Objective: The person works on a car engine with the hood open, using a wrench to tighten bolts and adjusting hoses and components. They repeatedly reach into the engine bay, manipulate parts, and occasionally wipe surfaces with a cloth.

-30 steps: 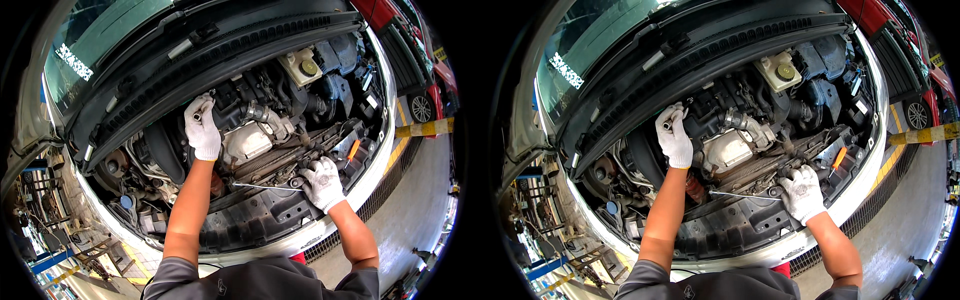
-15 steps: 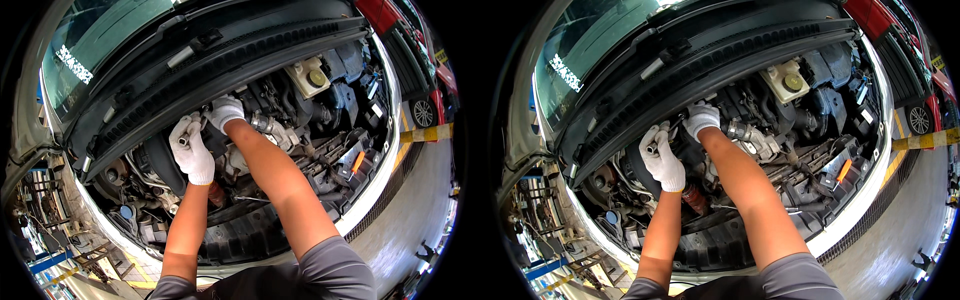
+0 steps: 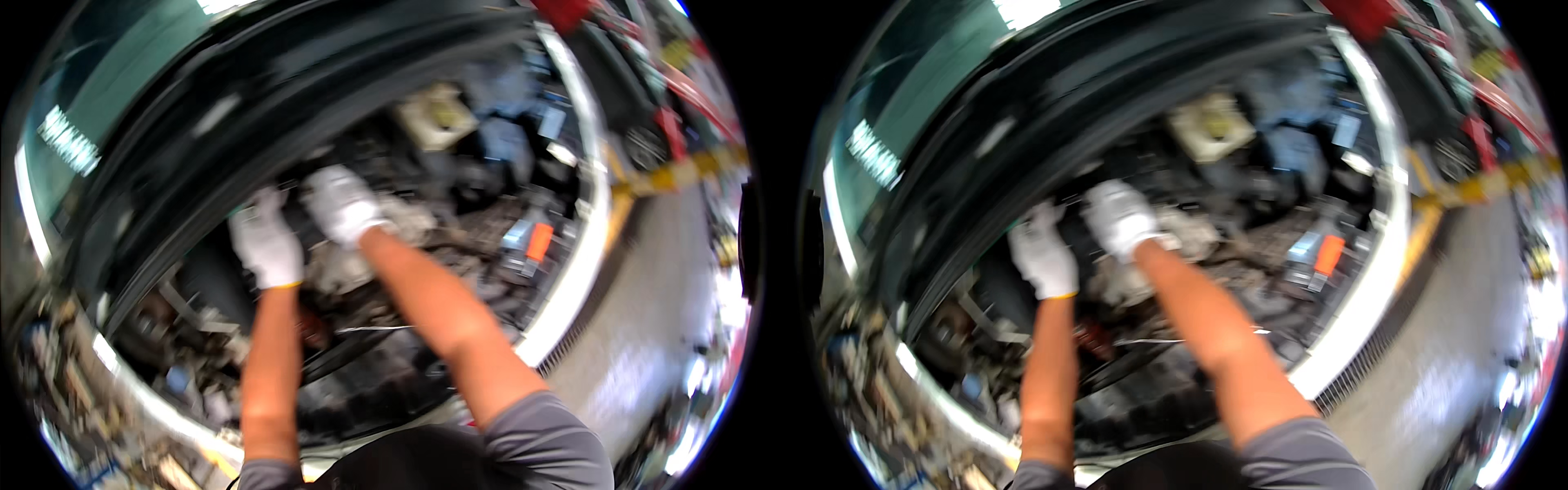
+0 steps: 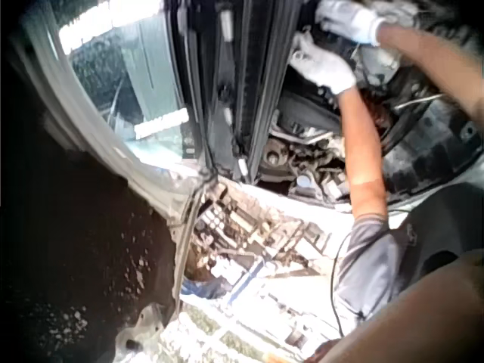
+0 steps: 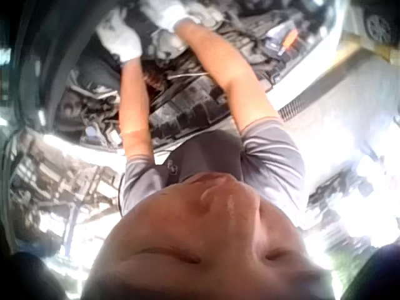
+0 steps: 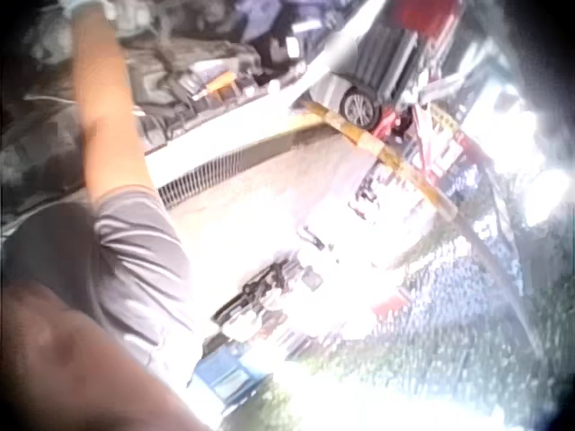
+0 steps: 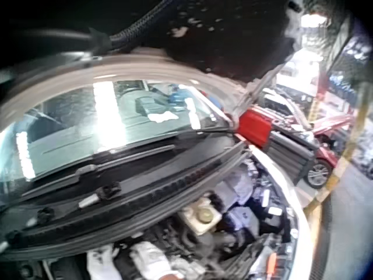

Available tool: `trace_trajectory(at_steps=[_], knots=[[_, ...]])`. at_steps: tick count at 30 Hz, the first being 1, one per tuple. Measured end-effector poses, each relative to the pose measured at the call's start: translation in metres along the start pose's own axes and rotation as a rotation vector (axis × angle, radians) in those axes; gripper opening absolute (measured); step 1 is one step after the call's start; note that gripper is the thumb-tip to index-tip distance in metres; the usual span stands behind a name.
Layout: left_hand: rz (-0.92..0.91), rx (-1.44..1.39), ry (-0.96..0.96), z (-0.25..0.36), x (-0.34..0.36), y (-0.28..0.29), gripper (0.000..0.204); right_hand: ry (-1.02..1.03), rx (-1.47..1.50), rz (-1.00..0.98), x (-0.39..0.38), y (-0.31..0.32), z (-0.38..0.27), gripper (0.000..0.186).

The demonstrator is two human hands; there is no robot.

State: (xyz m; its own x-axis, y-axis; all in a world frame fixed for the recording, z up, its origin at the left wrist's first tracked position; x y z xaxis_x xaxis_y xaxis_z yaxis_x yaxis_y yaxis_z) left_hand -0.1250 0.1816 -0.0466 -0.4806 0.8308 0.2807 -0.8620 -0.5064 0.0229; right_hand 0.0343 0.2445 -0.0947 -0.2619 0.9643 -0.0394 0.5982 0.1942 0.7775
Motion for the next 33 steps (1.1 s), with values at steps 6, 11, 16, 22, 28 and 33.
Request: trace_trajectory(at_steps=[6,11,16,22,28,33], knots=[[-0.041,0.164,0.144,-0.014,-0.002,-0.015,0.038,0.114,-0.053,0.234,-0.015,0.002,0.014,0.023],[-0.049,0.138,0.157,-0.035,0.006,-0.018,0.044,0.152,-0.017,0.302,-0.018,-0.011,0.013,0.025],[-0.265,0.58,0.156,-0.072,0.017,-0.036,0.045,0.178,-0.073,0.272,-0.018,-0.018,0.01,0.028],[-0.585,0.765,-0.018,-0.139,0.041,-0.047,0.044,0.168,-0.139,0.209,-0.015,-0.024,0.009,0.03],[-0.567,0.881,0.051,-0.148,0.042,-0.045,0.043,0.183,-0.111,0.296,-0.019,-0.024,0.01,0.029],[-0.485,0.814,0.086,-0.14,0.045,-0.043,0.049,0.188,-0.087,0.256,-0.019,-0.024,0.01,0.029]])
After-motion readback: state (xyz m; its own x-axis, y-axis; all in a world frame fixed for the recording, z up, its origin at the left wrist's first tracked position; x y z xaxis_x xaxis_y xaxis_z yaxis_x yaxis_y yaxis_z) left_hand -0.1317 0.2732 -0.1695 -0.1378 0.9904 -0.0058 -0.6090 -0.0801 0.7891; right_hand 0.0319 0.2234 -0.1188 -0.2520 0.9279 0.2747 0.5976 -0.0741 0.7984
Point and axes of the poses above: each hand's wrist, its own x-axis towards the middle knuckle, its own y-axis out of the back of the hand, z = x × y, the point moved 10 cm from there along x, towards the middle knuckle, and after that the axes turned 1 degree about z, right-handed, at the moved point
